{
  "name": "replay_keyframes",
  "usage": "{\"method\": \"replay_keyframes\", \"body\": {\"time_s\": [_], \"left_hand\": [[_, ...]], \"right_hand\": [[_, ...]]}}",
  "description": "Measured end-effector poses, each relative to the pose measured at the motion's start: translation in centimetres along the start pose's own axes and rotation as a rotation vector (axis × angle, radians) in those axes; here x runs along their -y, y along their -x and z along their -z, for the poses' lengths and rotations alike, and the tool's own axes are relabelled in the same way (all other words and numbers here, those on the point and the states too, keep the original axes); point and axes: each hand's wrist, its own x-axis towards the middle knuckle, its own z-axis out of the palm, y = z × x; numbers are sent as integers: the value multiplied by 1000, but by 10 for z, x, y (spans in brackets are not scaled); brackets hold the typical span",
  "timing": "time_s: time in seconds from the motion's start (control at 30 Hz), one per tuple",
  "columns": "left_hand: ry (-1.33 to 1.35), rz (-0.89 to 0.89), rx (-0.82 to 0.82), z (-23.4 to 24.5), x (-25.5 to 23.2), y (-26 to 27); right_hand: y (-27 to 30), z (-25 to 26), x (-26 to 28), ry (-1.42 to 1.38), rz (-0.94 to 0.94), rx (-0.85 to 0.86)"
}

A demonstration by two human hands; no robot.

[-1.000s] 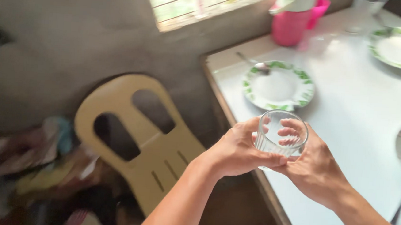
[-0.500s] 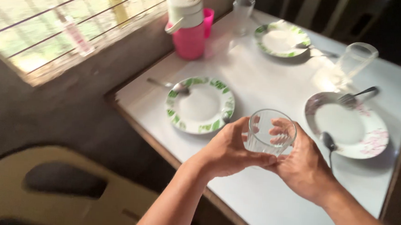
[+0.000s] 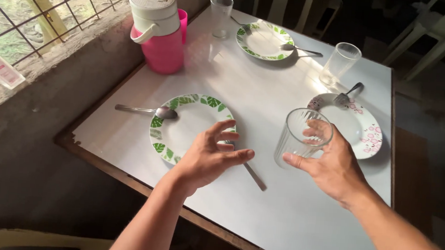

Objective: Arranging plates, utensils, and glasses on a dining table.

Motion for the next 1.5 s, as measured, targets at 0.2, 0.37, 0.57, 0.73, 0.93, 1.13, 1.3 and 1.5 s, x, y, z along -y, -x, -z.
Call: {"method": "replay_keyframes", "body": {"time_s": [0.2,0.37,0.57,0.73,0.93,1.13,1.3,1.5], "left_hand": [[-29,7,-48,13,13,-18],[-43,125,-130,20,-1,-17],[-43,183,-212,30,11,-14],[-59,224,-269,35,12,-12],[-85,218,-258,43,11,-22],[-67,211,-272,55,14,-33],[-58,152,-310,65,26,-41],[-20,123,-386,71,34,-44]], "right_hand": [[-37,-17,-29,-97,-8,35],[-68,-34,-48,-80,-14,69],[-91,-54,-67,-191,32,115],[-102,-58,-64,-149,-31,133],[-109,-65,-61,-158,-45,119],[-118,-73,-65,-184,-47,112],[-123,-77,-69,-178,-43,101],[-126,-80,-65,-204,-81,107]]}}
